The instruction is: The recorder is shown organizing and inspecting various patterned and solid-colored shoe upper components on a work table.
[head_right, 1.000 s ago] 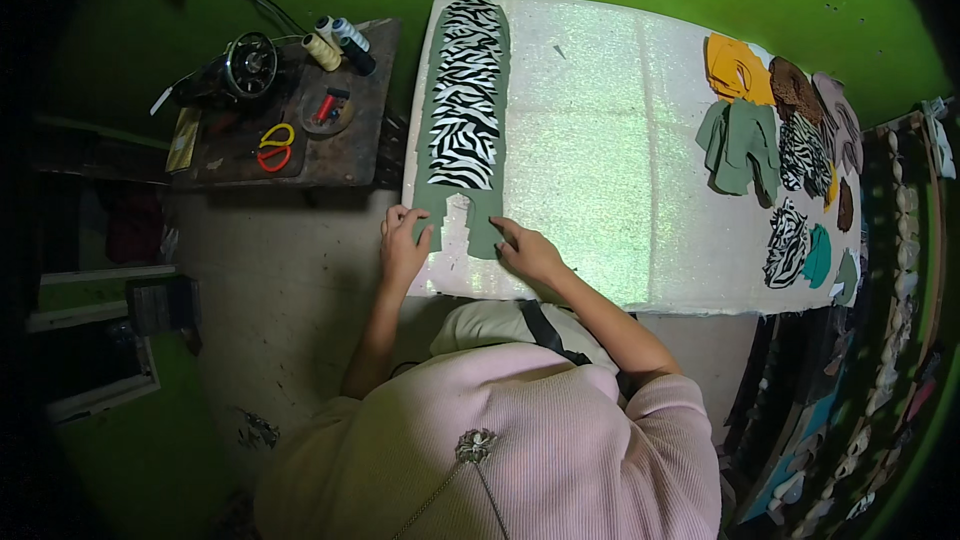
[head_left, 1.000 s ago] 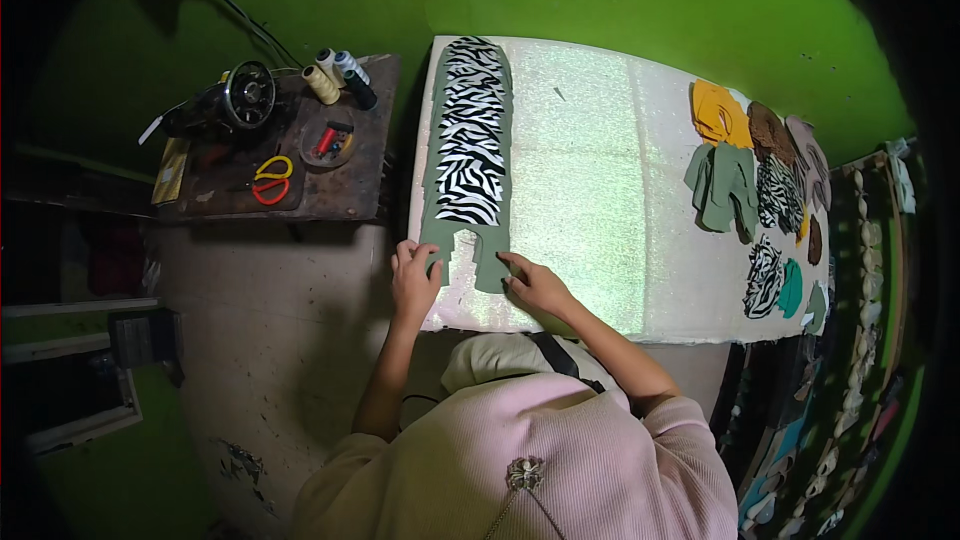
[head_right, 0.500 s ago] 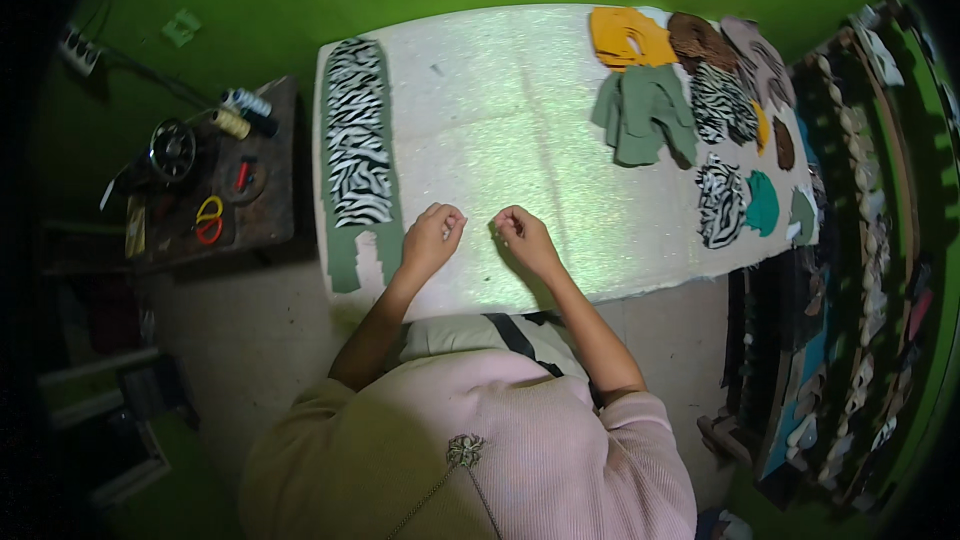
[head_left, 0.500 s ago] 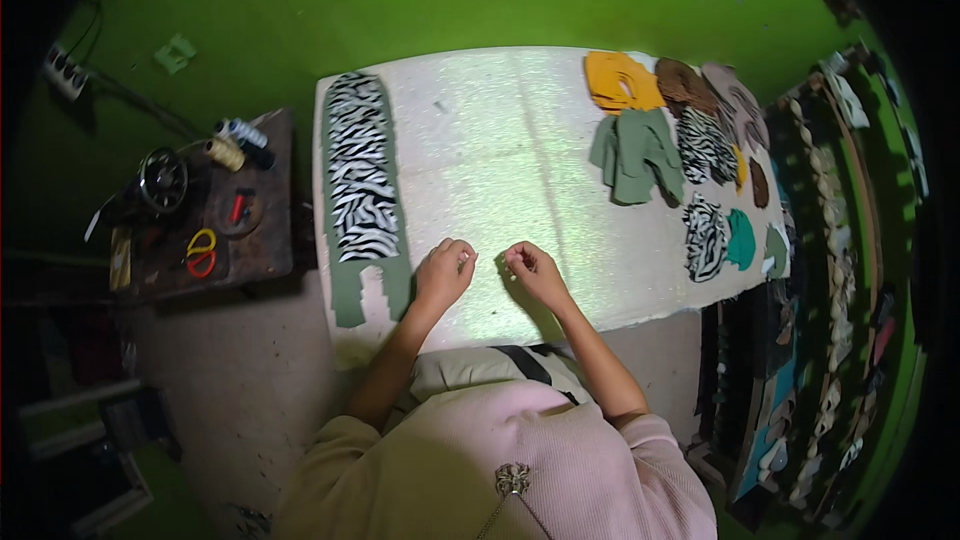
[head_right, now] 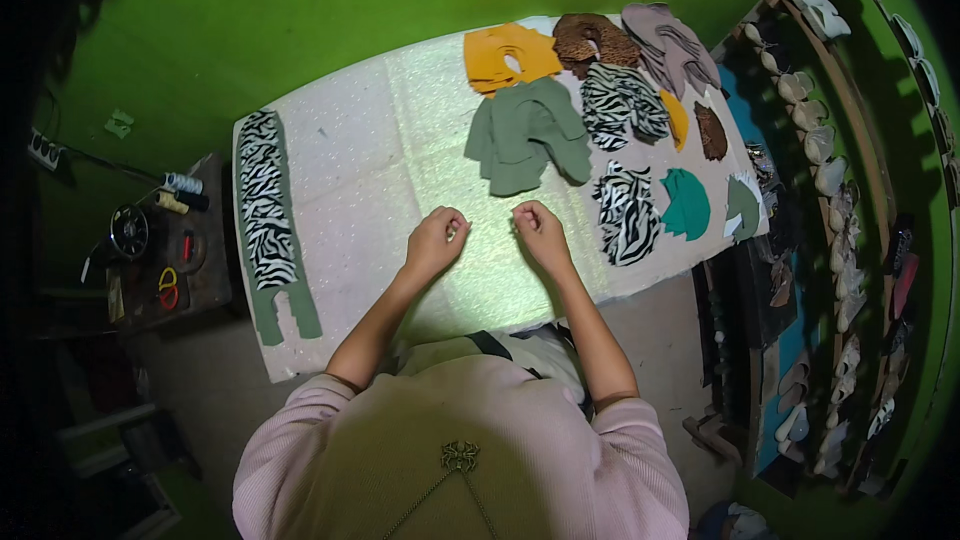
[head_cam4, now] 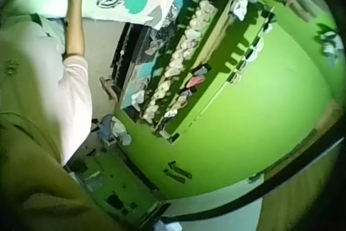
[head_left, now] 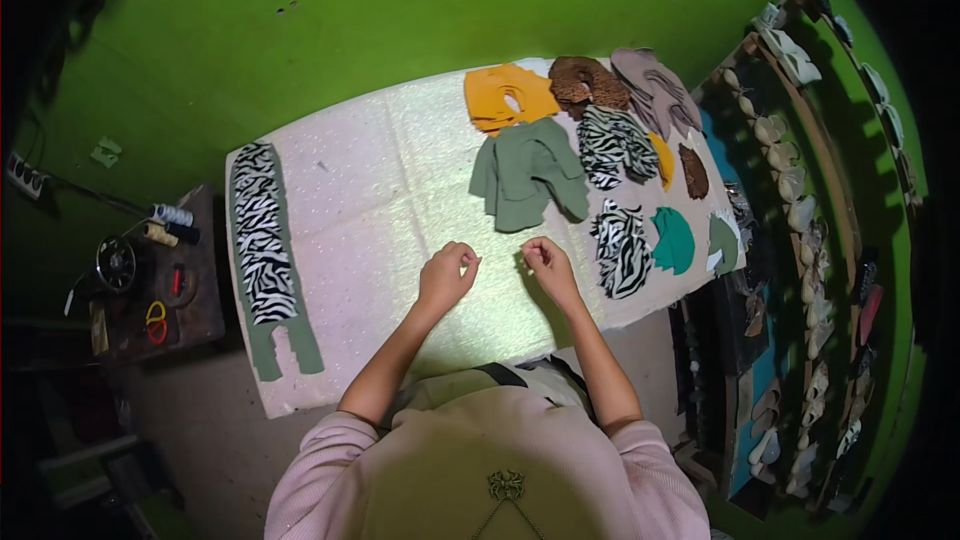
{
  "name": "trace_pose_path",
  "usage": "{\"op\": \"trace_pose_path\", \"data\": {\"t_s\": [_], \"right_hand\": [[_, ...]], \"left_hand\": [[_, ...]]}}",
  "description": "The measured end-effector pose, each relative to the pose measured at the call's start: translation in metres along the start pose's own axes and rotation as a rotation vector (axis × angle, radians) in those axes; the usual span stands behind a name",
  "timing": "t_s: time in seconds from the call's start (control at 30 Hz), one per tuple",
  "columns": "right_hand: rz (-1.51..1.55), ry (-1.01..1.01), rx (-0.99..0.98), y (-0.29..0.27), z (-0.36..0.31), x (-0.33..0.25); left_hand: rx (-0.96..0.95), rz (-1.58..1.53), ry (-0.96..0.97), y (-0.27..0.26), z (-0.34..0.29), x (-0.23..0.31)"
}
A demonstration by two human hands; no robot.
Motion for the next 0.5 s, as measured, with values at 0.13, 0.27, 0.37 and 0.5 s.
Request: {"op": "trace_pose_path", "data": {"t_s": [0.13, 0.27, 0.37, 0.5], "right_hand": [[0.010, -0.023, 0.028, -0.048, 0.019, 0.003], [-0.064, -0.037, 0.051, -0.082, 0.040, 0.003], [-0.234, -0.112, 0.071, -0.099, 0.058, -0.006], [-0.630, -0.335, 0.049, -0.111, 0.083, -0.019]], "left_hand": [[0.034, -0.018, 0.013, 0.026, 0.025, 0.024], [0.139, -0.050, 0.048, 0.041, 0.047, 0.041], [0.209, 0.047, 0.066, 0.051, 0.061, 0.047], [0.274, 0.154, 0.140, 0.060, 0.078, 0.063]]}}
Point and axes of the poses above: each hand's wrist, its own z-axis towards the middle knuckle, its own y-axis out of the palm, x = y × z, the point moved 7 cm from there along z, towards the middle knuckle, and after that the axes turned 8 degrees about -y, right-handed, at the moved point
